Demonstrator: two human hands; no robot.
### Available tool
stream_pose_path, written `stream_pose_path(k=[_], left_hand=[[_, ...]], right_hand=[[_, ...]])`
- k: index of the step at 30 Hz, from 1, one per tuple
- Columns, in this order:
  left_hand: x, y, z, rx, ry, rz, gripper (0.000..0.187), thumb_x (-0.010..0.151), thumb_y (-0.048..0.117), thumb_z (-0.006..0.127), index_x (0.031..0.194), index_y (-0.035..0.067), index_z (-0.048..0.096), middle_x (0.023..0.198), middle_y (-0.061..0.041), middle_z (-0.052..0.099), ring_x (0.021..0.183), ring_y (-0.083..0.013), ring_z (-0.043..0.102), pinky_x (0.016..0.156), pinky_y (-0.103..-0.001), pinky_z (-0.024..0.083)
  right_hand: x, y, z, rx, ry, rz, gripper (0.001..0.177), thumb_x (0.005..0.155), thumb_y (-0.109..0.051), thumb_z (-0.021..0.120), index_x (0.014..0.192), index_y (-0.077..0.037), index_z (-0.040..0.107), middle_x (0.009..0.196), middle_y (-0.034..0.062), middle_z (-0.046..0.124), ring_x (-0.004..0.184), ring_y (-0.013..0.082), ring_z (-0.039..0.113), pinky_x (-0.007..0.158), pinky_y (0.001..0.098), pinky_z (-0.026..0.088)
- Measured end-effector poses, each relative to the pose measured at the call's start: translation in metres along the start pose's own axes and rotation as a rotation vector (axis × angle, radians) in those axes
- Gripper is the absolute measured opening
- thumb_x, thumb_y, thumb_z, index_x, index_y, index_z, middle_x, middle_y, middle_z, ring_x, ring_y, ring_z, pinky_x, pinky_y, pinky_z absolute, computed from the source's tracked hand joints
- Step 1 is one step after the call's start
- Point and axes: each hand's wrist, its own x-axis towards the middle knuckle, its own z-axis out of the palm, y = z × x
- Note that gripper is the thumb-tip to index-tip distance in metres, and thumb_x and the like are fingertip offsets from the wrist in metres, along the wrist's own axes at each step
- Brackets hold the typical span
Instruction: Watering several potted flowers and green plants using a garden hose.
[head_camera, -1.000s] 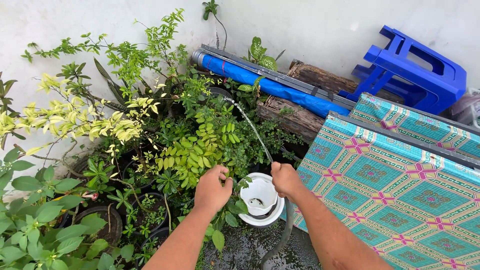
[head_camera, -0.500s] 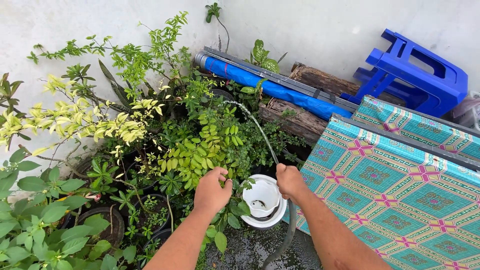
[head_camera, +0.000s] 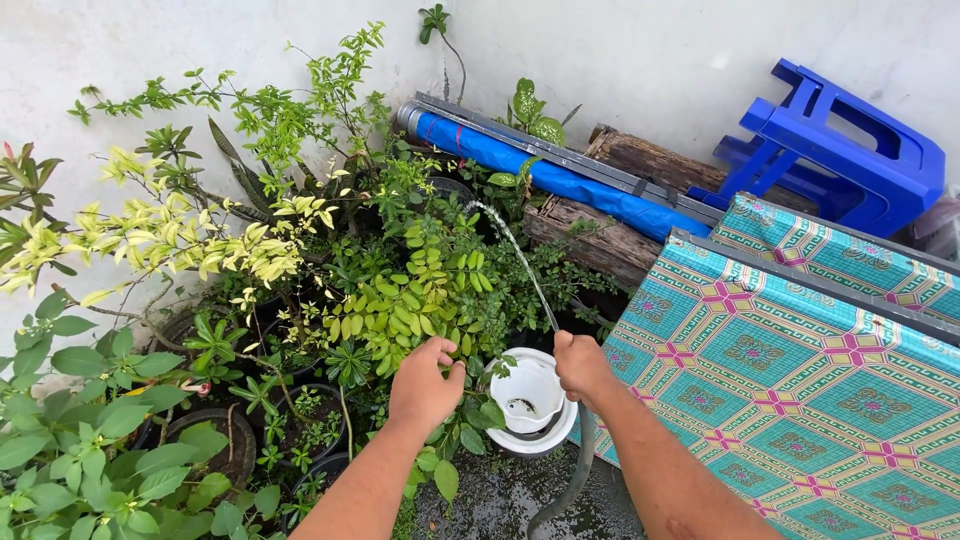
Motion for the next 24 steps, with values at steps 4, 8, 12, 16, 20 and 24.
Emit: stream_pose_path(k=[4, 8, 12, 16, 20, 24], left_hand=[[-0.007, -0.004, -0.003, 0.003, -0.017, -0.007, 0.031, 0.089, 0.021, 0.068, 0.119, 0.015, 0.066, 0.110, -0.001, 0.074, 0.100, -0.0165, 0.072, 0.093, -0.035, 0.058], [-0.007, -0.014, -0.004, -0.016, -0.034, -0.015, 0.031, 0.089, 0.022, 0.068, 0.119, 0.015, 0.066, 0.110, -0.001, 0.074, 0.101, -0.0170, 0.071, 0.094, -0.035, 0.057], [-0.006, -0.025, -0.010, -0.041, -0.059, -0.011, 0.031, 0.088, 0.022, 0.069, 0.119, 0.015, 0.066, 0.109, -0.001, 0.074, 0.098, -0.0193, 0.072, 0.091, -0.036, 0.058], [0.009, -0.041, -0.016, -0.027, -0.055, 0.029, 0.031, 0.087, 0.022, 0.070, 0.117, 0.016, 0.066, 0.107, -0.001, 0.074, 0.096, -0.0205, 0.073, 0.089, -0.036, 0.058], [0.033, -0.049, -0.024, -0.029, -0.031, 0.087, 0.030, 0.084, 0.022, 0.072, 0.113, 0.016, 0.067, 0.104, -0.002, 0.074, 0.093, -0.0226, 0.072, 0.085, -0.038, 0.058], [0.050, -0.039, -0.033, -0.078, 0.012, 0.105, 0.031, 0.083, 0.022, 0.073, 0.113, 0.016, 0.068, 0.102, -0.002, 0.075, 0.090, -0.0233, 0.072, 0.084, -0.038, 0.057]], right_hand=[[-0.006, 0.000, 0.007, -0.035, 0.008, -0.019, 0.045, 0.100, -0.028, 0.041, 0.063, -0.002, 0.040, 0.051, 0.0051, 0.038, 0.039, 0.0166, 0.032, 0.037, 0.0388, 0.027], [-0.004, -0.001, 0.022, -0.055, 0.002, -0.054, 0.048, 0.100, -0.028, 0.041, 0.060, 0.000, 0.044, 0.049, 0.0076, 0.042, 0.036, 0.0184, 0.035, 0.036, 0.0391, 0.032], [-0.002, 0.002, 0.038, -0.045, 0.004, -0.058, 0.048, 0.099, -0.030, 0.043, 0.061, 0.000, 0.047, 0.049, 0.0075, 0.043, 0.036, 0.0188, 0.036, 0.036, 0.0394, 0.033], [-0.004, -0.015, 0.048, -0.092, 0.045, -0.068, 0.050, 0.100, -0.032, 0.044, 0.062, 0.000, 0.047, 0.049, 0.0079, 0.044, 0.036, 0.0192, 0.039, 0.036, 0.0401, 0.034], [0.010, -0.027, 0.052, -0.144, 0.088, -0.106, 0.053, 0.100, -0.031, 0.045, 0.061, 0.005, 0.050, 0.047, 0.0120, 0.047, 0.035, 0.0227, 0.044, 0.036, 0.0419, 0.038], [0.018, -0.053, 0.053, -0.183, 0.105, -0.147, 0.054, 0.100, -0.032, 0.045, 0.062, 0.006, 0.050, 0.047, 0.0136, 0.047, 0.035, 0.0248, 0.044, 0.037, 0.0437, 0.040]])
